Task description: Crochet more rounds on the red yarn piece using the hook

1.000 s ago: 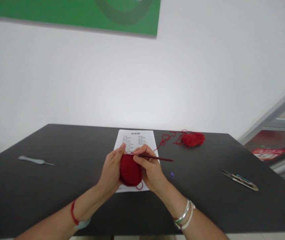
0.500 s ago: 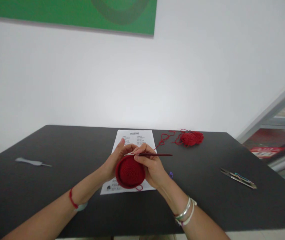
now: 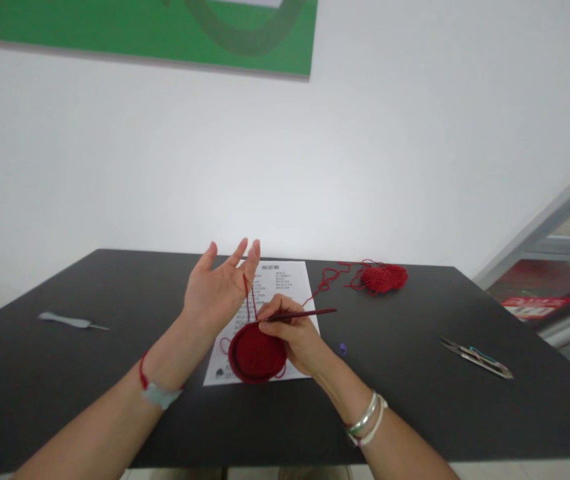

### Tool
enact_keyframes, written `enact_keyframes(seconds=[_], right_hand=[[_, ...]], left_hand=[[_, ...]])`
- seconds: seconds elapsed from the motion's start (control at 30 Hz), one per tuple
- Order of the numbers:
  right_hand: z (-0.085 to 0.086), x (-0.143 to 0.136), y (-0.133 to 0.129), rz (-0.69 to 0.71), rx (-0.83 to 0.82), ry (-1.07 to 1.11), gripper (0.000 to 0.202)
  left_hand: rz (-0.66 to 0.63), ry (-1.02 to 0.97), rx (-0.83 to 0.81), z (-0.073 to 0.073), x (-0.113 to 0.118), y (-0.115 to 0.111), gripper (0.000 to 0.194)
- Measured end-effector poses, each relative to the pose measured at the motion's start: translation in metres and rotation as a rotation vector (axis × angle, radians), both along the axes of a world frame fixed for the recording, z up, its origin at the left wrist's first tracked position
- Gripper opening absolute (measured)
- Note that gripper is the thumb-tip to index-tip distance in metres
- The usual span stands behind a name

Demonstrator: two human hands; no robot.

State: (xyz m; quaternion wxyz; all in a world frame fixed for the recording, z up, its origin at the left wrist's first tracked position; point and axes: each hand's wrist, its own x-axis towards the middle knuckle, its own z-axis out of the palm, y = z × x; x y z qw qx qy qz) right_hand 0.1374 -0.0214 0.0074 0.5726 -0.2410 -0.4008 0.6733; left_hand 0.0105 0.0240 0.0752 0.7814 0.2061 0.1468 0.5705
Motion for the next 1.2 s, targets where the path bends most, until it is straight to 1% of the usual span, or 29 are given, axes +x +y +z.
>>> enact_keyframes(seconds=[0.03, 0.07, 0.13, 0.17, 0.2, 0.23, 0.3, 0.37, 0.4, 0.47, 0.53, 0.57, 0.6, 0.67, 0.73, 0.8, 0.9, 0.97, 1.07, 1.13, 1.2], right_hand=[[0.001, 0.0, 0.0, 0.012, 0.0, 0.009, 0.02], [0.001, 0.001, 0.0, 0.021, 0.002, 0.017, 0.02], [0.002, 0.003, -0.001, 0.028, 0.01, 0.03, 0.02], [0.002, 0.003, 0.0, 0.029, 0.01, 0.038, 0.02], [0.002, 0.004, 0.0, 0.026, 0.01, 0.045, 0.02], [0.002, 0.005, 0.0, 0.022, 0.011, 0.05, 0.021], [0.001, 0.006, 0.001, 0.009, 0.015, 0.052, 0.021], [0.001, 0.007, 0.002, -0.001, 0.022, 0.049, 0.021], [0.001, 0.007, 0.003, -0.008, 0.023, 0.048, 0.021], [0.0, 0.007, 0.004, -0.033, 0.023, 0.043, 0.02], [0.0, 0.007, 0.006, -0.077, 0.028, 0.031, 0.02], [-0.001, 0.007, 0.007, -0.096, 0.031, 0.027, 0.02], [-0.001, 0.007, 0.007, -0.111, 0.036, 0.026, 0.019], [-0.003, 0.006, 0.008, -0.129, 0.052, 0.024, 0.018], [-0.005, 0.004, 0.008, -0.147, 0.079, 0.012, 0.016], [-0.006, 0.003, 0.007, -0.171, 0.108, -0.006, 0.015], [-0.009, 0.003, 0.009, -0.198, 0.146, -0.03, 0.013], [-0.013, 0.005, 0.011, -0.2, 0.194, -0.063, 0.011], [-0.019, 0.009, 0.015, -0.216, 0.323, -0.156, 0.01], [-0.021, 0.011, 0.017, -0.307, 0.407, -0.249, 0.008], [-0.022, 0.012, 0.017, -0.441, 0.459, -0.357, 0.007]], left_hand=[[0.107, 0.033, 0.092, -0.004, 0.004, 0.0, 0.035], [0.202, 0.094, 0.223, -0.01, 0.007, 0.001, 0.034], [0.361, 0.304, 0.532, -0.025, 0.007, 0.0, 0.031], [0.417, 0.4, 0.673, -0.034, 0.005, -0.001, 0.034], [0.421, 0.486, 0.785, -0.042, 0.001, -0.002, 0.036], [0.39, 0.585, 0.875, -0.049, -0.004, -0.003, 0.036], [0.286, 0.817, 1.012, -0.058, -0.016, -0.004, 0.046], [0.226, 0.976, 1.08, -0.061, -0.025, -0.002, 0.057], [0.151, 1.041, 1.138, -0.061, -0.028, 0.0, 0.058], [0.115, 1.095, 1.171, -0.059, -0.03, 0.003, 0.062], [0.083, 1.059, 1.129, -0.057, -0.027, 0.003, 0.068], [0.057, 1.022, 1.066, -0.056, -0.025, 0.002, 0.067], [0.027, 0.992, 0.958, -0.055, -0.023, 0.0, 0.06], [-0.083, 0.858, 0.667, -0.053, -0.019, -0.006, 0.041], [-0.181, 0.731, 0.467, -0.051, -0.017, -0.01, 0.043], [-0.215, 0.66, 0.354, -0.049, -0.016, -0.013, 0.045], [-0.211, 0.619, 0.287, -0.048, -0.015, -0.013, 0.041], [-0.203, 0.605, 0.285, -0.05, -0.016, -0.011, 0.041], [-0.176, 0.615, 0.312, -0.054, -0.017, -0.007, 0.04], [-0.163, 0.627, 0.325, -0.057, -0.019, -0.006, 0.04], [-0.14, 0.631, 0.319, -0.06, -0.02, -0.006, 0.041]])
